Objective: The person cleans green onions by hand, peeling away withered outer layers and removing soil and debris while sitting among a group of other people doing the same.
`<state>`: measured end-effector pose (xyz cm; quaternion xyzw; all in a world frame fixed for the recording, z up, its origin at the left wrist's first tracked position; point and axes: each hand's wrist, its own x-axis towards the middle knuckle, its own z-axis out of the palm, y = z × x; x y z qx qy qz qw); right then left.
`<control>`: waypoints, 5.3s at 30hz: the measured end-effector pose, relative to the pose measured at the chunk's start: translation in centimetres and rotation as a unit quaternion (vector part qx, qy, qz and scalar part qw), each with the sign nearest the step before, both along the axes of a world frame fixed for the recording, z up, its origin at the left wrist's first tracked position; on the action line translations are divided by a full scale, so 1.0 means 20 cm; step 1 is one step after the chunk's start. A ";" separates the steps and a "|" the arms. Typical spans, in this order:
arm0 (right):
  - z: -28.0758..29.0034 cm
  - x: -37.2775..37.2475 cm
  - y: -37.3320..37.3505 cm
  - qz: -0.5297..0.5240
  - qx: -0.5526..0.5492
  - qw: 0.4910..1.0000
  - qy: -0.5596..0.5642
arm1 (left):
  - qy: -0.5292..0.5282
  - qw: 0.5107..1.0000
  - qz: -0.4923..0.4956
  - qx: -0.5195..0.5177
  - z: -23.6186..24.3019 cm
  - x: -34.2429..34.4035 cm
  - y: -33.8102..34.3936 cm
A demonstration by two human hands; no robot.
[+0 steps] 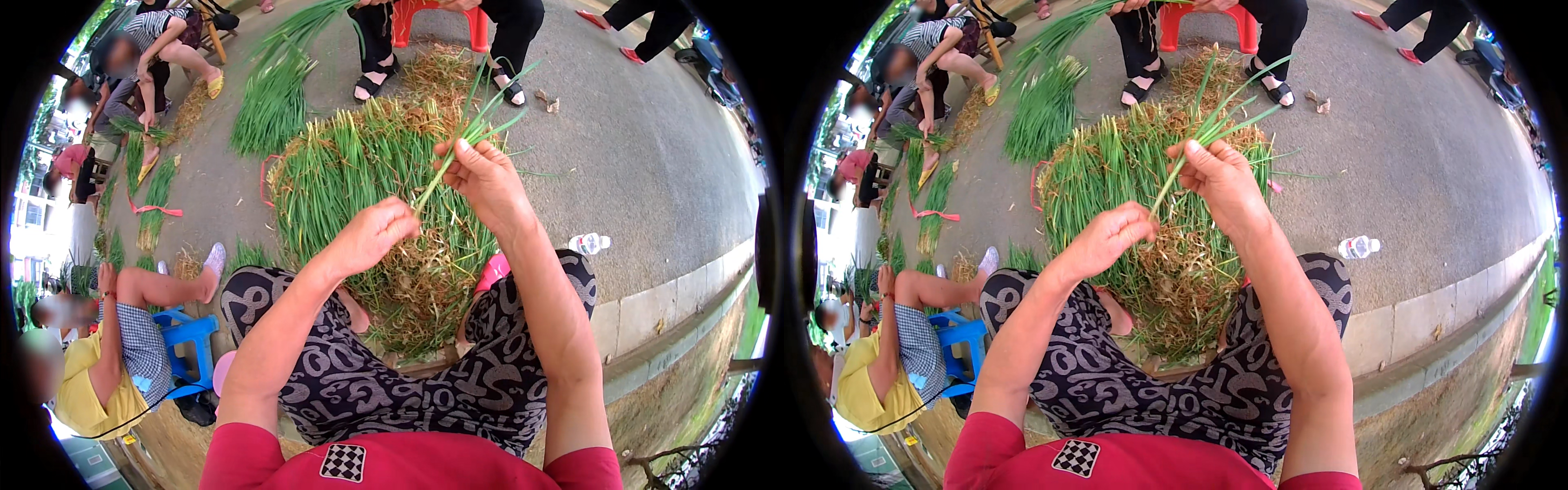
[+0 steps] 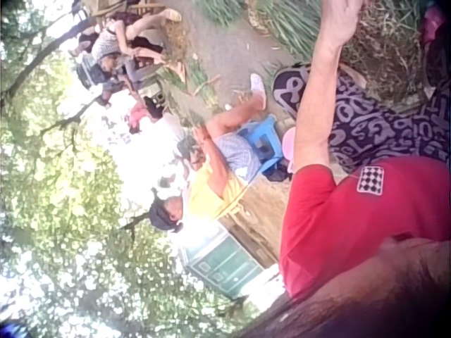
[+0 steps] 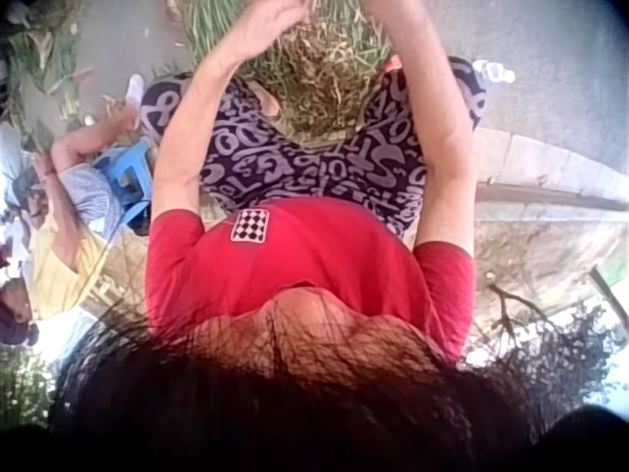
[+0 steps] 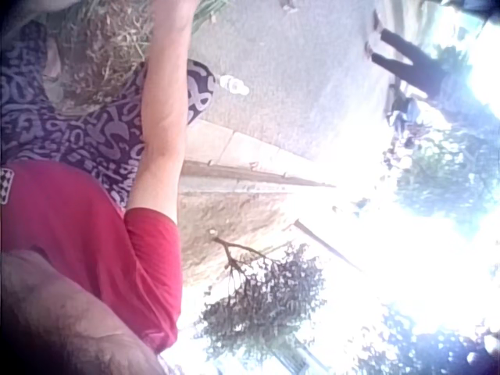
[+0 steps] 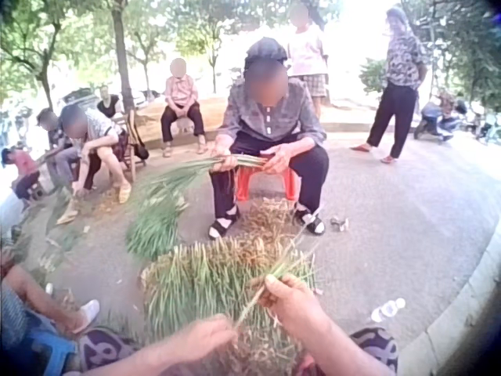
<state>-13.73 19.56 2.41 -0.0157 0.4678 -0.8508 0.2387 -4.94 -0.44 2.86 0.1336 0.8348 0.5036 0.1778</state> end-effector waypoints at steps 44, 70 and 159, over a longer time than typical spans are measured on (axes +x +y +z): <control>0.01 0.05 -0.02 0.115 0.155 0.976 0.098 | -0.072 0.978 0.152 0.120 -0.11 0.03 0.06; 0.04 0.11 0.00 0.194 0.203 0.951 0.131 | -0.117 0.975 0.179 0.067 -0.06 0.02 0.07; 0.04 0.14 -0.08 0.222 0.125 0.959 0.121 | -0.183 0.818 0.396 0.375 -0.06 -0.03 -0.18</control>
